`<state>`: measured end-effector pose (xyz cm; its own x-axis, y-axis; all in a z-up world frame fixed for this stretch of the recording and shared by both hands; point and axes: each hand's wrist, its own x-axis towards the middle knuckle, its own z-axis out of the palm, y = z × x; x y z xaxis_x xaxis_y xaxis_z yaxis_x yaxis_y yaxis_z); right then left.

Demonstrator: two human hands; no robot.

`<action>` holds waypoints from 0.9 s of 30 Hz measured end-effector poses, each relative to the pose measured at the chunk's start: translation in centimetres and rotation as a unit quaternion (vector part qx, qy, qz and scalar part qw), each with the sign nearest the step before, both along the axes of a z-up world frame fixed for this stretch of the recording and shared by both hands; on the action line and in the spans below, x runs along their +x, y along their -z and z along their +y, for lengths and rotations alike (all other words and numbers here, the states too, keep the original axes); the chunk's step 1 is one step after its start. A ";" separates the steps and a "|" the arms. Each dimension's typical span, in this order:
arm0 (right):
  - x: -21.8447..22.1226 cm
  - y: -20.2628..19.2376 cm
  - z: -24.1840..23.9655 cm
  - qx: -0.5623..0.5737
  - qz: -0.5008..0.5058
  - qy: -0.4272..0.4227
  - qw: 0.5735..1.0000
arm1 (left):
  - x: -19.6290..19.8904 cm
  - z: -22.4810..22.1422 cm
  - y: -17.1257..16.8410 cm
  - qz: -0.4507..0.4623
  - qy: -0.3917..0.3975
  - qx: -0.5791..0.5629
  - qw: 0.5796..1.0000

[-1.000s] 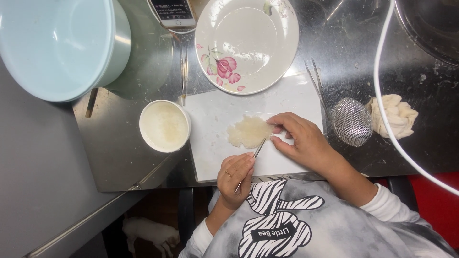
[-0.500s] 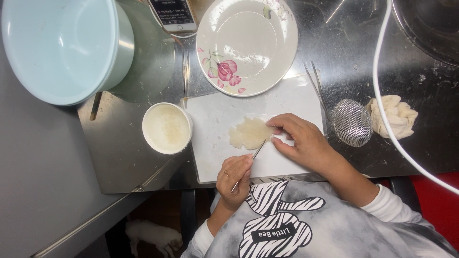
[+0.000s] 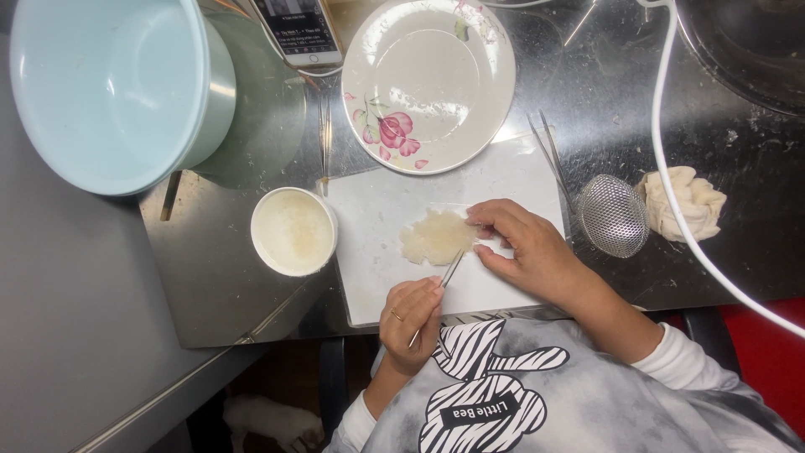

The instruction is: Using tweezers to remove small impurities from a bird's nest on a prep surface.

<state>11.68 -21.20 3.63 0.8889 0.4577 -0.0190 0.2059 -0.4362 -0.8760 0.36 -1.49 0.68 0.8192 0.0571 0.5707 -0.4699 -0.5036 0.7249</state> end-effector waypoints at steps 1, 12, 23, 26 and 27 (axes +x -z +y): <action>0.1 0.0 0.0 -0.001 0.000 0.000 1.000 | 0.1 -0.1 0.1 0.000 0.000 -0.001 1.000; 0.2 0.3 -0.1 0.000 0.008 -0.001 1.000 | 0.4 -0.2 0.4 0.020 0.015 0.003 1.000; 0.0 0.1 0.1 0.005 0.001 -0.001 1.000 | 0.7 -0.2 0.2 0.027 0.013 -0.044 0.999; 0.1 -0.2 0.1 0.003 -0.005 -0.007 1.000 | 0.8 -0.2 -0.1 0.024 0.011 -0.069 0.997; 0.2 -0.4 0.0 -0.004 -0.006 -0.013 1.000 | 0.9 -0.2 -0.2 0.022 0.009 -0.077 0.997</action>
<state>11.85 -21.17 4.02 0.8768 0.4807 -0.0117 0.2285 -0.4380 -0.8694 1.22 -1.68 0.90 0.8446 0.1259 0.5204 -0.4444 -0.3773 0.8125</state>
